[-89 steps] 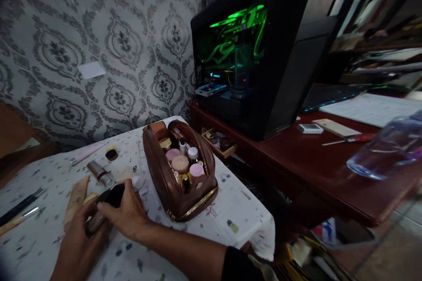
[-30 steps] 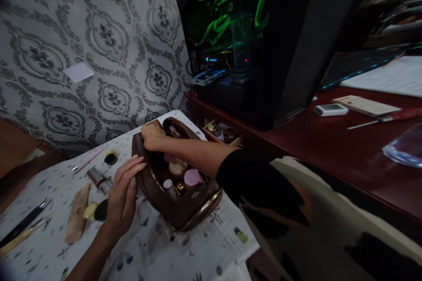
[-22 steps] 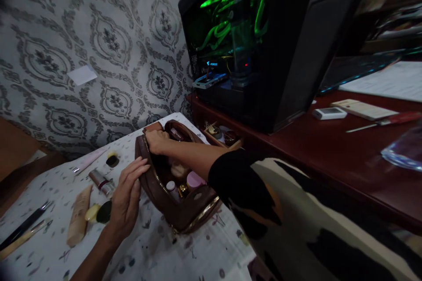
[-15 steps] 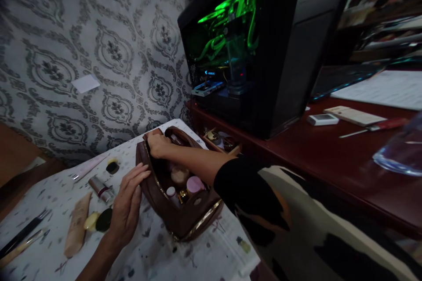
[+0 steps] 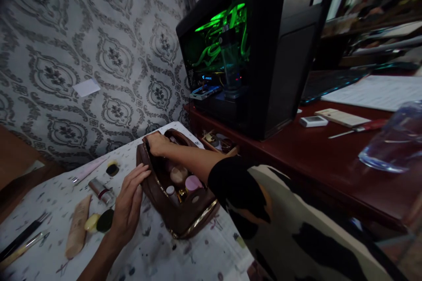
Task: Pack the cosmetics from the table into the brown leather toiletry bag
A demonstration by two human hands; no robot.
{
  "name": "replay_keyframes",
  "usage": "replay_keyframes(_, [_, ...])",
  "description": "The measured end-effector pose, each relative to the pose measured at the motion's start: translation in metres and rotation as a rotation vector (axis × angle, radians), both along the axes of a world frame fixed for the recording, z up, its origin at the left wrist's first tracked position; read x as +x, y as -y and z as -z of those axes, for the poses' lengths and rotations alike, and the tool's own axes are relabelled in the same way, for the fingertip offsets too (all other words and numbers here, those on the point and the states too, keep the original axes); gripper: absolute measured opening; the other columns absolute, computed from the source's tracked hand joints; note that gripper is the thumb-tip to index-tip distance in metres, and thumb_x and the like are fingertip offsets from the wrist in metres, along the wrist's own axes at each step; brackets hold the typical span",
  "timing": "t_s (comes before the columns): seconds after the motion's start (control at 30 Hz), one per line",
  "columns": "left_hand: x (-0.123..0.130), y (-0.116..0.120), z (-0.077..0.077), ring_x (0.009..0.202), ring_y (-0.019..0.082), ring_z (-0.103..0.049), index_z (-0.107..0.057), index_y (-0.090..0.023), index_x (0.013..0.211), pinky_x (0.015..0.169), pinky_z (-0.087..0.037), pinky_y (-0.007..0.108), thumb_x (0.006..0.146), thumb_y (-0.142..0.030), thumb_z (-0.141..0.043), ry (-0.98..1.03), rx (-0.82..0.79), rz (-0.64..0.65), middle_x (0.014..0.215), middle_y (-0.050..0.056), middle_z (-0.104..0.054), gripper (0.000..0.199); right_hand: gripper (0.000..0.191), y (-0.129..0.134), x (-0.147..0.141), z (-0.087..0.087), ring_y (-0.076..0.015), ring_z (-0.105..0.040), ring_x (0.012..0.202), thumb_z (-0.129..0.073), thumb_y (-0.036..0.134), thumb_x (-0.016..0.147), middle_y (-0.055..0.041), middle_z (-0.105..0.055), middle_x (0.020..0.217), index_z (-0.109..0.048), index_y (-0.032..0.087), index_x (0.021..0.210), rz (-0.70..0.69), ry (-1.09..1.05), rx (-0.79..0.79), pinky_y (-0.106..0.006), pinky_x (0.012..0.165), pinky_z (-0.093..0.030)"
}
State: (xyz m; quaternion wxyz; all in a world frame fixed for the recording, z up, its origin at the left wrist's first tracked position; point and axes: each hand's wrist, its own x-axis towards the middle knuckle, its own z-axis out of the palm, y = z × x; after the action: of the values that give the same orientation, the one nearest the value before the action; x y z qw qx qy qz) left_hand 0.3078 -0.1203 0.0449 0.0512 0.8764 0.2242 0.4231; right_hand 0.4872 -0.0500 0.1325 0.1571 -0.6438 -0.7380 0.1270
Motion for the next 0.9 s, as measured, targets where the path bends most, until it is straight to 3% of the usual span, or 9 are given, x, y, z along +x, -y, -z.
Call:
replay_keyframes(0.17, [-0.001, -0.001, -0.004, 0.139, 0.017, -0.045, -0.054, -0.025, 0.134, 0.117, -0.037, 0.038, 0.103, -0.014, -0.038, -0.01, 0.029, 0.016, 0.141, 0.008, -0.056, 0.037, 0.028, 0.013, 0.007, -0.026, -0.0238, -0.069, 0.107, -0.067, 0.009, 0.084, -0.0143, -0.074, 0.111, -0.071, 0.012, 0.112, -0.005, 0.042, 0.01, -0.026, 0.083, -0.052])
replay_keyframes(0.27, [-0.001, -0.001, -0.005, 0.139, 0.019, -0.046, -0.054, -0.024, 0.135, 0.117, -0.039, 0.04, 0.104, -0.016, -0.038, -0.026, 0.024, 0.011, 0.141, 0.009, -0.056, 0.037, 0.033, 0.037, 0.025, -0.043, -0.0245, -0.066, 0.112, -0.061, 0.02, 0.091, -0.0136, -0.071, 0.12, -0.067, 0.014, 0.123, -0.002, 0.029, 0.144, -0.027, 0.085, -0.049])
replay_keyframes(0.33, [-0.001, -0.001, -0.005, 0.139, 0.02, -0.046, -0.054, -0.024, 0.136, 0.116, -0.04, 0.041, 0.104, -0.017, -0.038, -0.037, 0.018, 0.006, 0.142, 0.009, -0.056, 0.037, 0.03, 0.06, 0.042, -0.046, -0.0222, -0.068, 0.103, -0.059, 0.024, 0.093, -0.0099, -0.074, 0.111, -0.068, 0.016, 0.12, 0.02, -0.036, 0.304, -0.027, 0.082, -0.048])
replay_keyframes(0.5, [-0.001, -0.001, -0.007, 0.14, 0.021, -0.046, -0.053, -0.024, 0.137, 0.115, -0.042, 0.041, 0.104, -0.018, -0.039, -0.051, 0.008, 0.009, 0.143, 0.009, -0.056, 0.037, 0.019, 0.12, 0.082, -0.019, -0.016, -0.067, 0.075, -0.053, 0.024, 0.092, -0.0029, -0.074, 0.083, -0.071, 0.017, 0.092, 0.099, -0.404, 0.542, -0.025, 0.066, -0.049])
replay_keyframes(0.6, [-0.001, -0.001, -0.009, 0.141, 0.022, -0.044, -0.051, -0.025, 0.14, 0.116, -0.042, 0.044, 0.104, -0.018, -0.039, -0.057, -0.004, 0.026, 0.144, 0.01, -0.055, 0.039, 0.021, 0.152, 0.09, 0.004, -0.0182, -0.068, 0.069, -0.053, 0.032, 0.095, -0.0028, -0.073, 0.08, -0.07, 0.021, 0.093, 0.1, -0.528, 0.561, -0.029, 0.06, -0.051])
replay_keyframes(0.73, [0.002, 0.0, -0.011, 0.142, 0.022, -0.044, -0.048, -0.025, 0.143, 0.117, -0.041, 0.045, 0.103, -0.016, -0.039, -0.047, 0.006, 0.043, 0.145, 0.011, -0.055, 0.042, 0.012, 0.189, 0.074, 0.022, -0.0189, -0.072, 0.069, -0.057, 0.029, 0.095, 0.0011, -0.076, 0.084, -0.067, 0.033, 0.1, 0.033, -0.445, 0.682, -0.031, 0.057, -0.054])
replay_keyframes(0.83, [0.002, 0.003, -0.012, 0.145, 0.022, -0.041, -0.042, -0.024, 0.148, 0.118, -0.04, 0.046, 0.104, -0.017, -0.038, -0.051, 0.024, 0.05, 0.148, 0.013, -0.052, 0.045, 0.027, 0.21, 0.048, 0.036, -0.0206, -0.075, 0.076, -0.058, 0.024, 0.094, -0.0004, -0.078, 0.095, -0.063, 0.04, 0.116, -0.03, -0.356, 0.748, -0.032, 0.064, -0.059])
replay_keyframes(0.9, [-0.002, 0.003, -0.012, 0.147, 0.023, -0.038, -0.035, -0.024, 0.152, 0.119, -0.038, 0.047, 0.104, -0.018, -0.037, -0.072, 0.029, 0.04, 0.151, 0.014, -0.049, 0.049, 0.031, 0.216, 0.027, 0.05, -0.0226, -0.075, 0.08, -0.057, 0.024, 0.092, -0.0032, -0.078, 0.092, -0.061, 0.037, 0.12, -0.155, -0.372, 0.799, -0.033, 0.068, -0.06])
